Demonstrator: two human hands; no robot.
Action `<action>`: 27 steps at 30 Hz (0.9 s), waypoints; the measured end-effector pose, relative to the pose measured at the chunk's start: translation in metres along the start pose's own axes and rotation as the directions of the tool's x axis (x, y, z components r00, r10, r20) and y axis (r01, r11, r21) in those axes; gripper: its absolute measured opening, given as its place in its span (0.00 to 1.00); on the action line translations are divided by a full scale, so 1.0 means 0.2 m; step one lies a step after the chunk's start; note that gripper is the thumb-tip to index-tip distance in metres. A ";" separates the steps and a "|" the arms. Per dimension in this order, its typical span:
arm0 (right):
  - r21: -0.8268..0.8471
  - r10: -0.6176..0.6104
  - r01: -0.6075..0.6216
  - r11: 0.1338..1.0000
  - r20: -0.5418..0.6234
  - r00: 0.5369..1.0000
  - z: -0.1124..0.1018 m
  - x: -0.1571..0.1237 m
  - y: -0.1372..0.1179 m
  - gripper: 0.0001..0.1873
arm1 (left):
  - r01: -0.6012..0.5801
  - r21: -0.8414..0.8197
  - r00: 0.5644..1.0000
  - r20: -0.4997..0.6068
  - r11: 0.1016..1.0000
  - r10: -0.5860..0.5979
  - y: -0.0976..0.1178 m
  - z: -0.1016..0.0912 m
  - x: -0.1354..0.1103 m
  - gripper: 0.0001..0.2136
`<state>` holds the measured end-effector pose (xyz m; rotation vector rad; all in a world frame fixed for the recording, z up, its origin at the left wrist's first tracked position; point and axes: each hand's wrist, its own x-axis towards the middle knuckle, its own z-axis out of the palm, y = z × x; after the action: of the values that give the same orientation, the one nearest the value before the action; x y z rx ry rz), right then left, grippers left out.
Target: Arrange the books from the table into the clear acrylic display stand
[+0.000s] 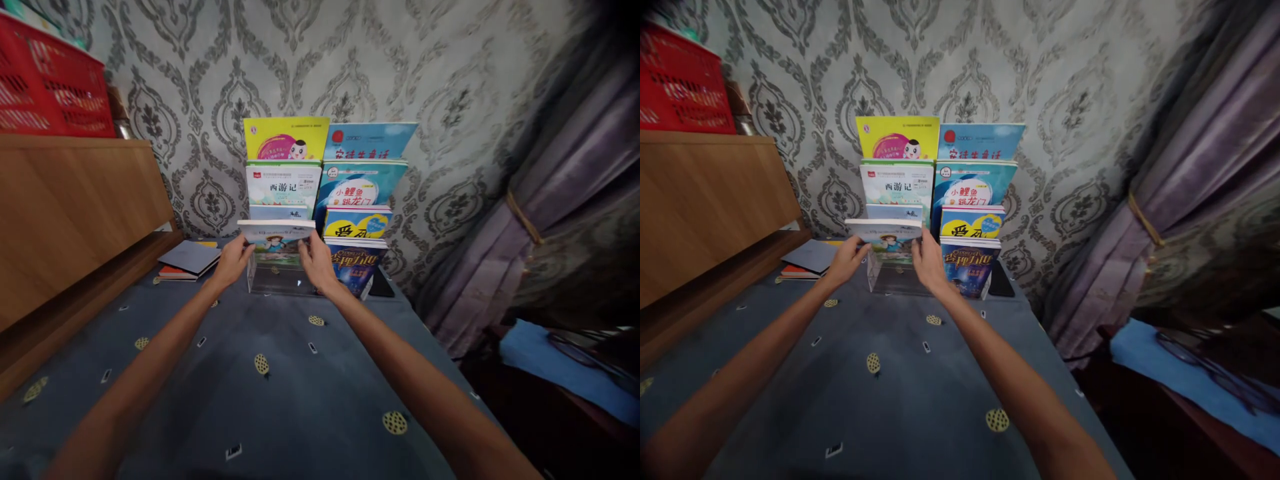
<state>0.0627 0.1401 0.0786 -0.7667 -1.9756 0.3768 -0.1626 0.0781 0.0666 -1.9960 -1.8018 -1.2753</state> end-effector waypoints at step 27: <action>-0.188 0.223 -0.198 0.962 0.122 0.967 0.09 0.08 0.06 0.24 | 0.204 0.387 0.972 0.027 0.899 -0.233 0.12 0.02 0.15 0.09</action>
<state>0.0463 0.1601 0.0736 -1.0946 -2.0858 0.3967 -0.1416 0.0973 0.0942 -1.6827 -2.1620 -0.8186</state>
